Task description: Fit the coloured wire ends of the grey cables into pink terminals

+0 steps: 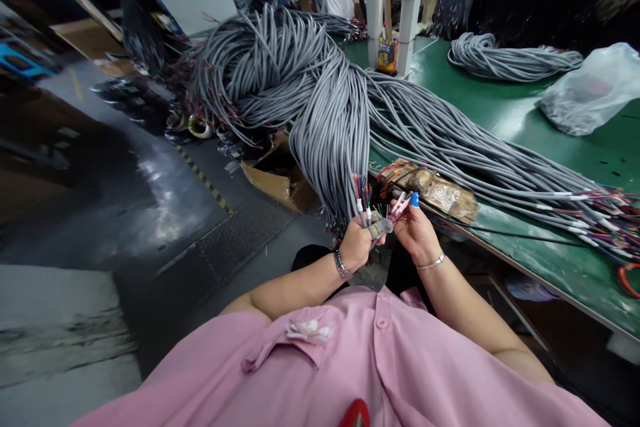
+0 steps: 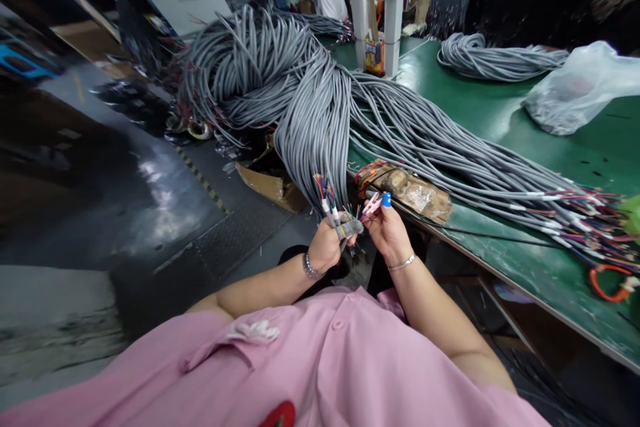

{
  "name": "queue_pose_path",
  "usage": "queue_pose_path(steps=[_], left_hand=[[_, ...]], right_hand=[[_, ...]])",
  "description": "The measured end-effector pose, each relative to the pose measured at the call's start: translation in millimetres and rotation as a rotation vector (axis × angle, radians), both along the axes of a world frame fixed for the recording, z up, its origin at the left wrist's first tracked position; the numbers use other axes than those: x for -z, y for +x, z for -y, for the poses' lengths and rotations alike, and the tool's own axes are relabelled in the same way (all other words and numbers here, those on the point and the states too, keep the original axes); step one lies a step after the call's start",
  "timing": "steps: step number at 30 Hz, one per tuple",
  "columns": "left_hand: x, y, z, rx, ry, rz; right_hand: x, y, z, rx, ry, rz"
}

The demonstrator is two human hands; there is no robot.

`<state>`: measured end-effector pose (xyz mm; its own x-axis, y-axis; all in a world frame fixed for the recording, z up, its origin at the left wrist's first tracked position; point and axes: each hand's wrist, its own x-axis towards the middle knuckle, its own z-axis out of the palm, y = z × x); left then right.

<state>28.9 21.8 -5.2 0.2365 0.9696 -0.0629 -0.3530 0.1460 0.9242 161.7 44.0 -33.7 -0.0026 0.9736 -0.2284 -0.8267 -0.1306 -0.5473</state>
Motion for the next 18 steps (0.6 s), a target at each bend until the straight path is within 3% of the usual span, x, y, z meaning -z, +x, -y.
queue_pose_path(steps=[18], left_hand=[[2.8,5.4,-2.0,-0.011,0.01,-0.074]], right_hand=[[-3.1,-2.7,0.9,0.003,0.005,0.031]])
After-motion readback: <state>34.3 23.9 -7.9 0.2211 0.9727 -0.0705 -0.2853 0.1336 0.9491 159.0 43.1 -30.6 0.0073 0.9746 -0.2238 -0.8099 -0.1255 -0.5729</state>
